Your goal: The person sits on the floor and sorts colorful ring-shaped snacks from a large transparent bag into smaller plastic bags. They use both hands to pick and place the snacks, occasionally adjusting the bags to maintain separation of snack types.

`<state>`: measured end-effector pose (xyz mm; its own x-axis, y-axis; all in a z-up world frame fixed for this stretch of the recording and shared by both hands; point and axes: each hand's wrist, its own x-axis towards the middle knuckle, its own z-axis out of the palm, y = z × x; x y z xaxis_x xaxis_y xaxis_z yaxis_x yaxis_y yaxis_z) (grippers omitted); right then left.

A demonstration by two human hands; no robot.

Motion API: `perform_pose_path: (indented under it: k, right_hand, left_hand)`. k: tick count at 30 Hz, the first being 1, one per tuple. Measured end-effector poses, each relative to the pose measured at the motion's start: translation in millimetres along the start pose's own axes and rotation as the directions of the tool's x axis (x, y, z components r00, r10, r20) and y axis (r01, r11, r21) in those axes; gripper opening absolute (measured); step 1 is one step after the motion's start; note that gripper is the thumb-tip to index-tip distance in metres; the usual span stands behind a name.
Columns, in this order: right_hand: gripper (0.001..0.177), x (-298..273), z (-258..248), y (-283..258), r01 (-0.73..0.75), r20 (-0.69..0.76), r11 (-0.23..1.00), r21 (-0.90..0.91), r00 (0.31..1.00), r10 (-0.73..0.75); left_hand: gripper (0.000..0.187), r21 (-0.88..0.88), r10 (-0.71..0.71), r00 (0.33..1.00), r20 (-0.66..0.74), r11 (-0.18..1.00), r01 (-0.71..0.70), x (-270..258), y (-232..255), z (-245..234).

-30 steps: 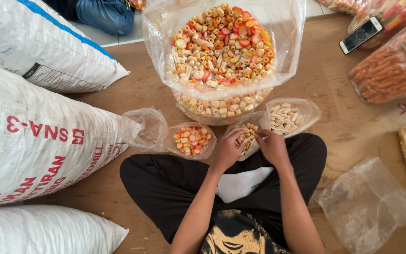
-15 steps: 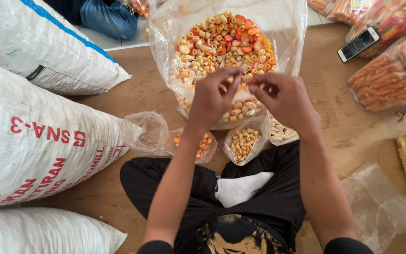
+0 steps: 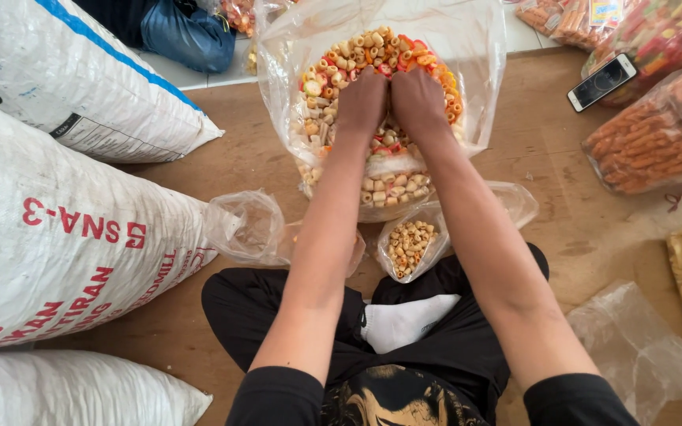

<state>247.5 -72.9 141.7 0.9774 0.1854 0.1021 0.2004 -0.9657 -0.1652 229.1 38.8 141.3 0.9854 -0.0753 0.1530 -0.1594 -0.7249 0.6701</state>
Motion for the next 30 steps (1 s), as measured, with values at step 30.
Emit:
perform_pose_path:
  k: [30]
  right_hand:
    - [0.008, -215.1, -113.6, 10.2, 0.271, -0.378, 0.717, 0.643, 0.926, -0.012]
  left_hand:
    - [0.002, -0.397, 0.237, 0.88, -0.413, 0.822, -0.408, -143.6, 65.4, -70.7]
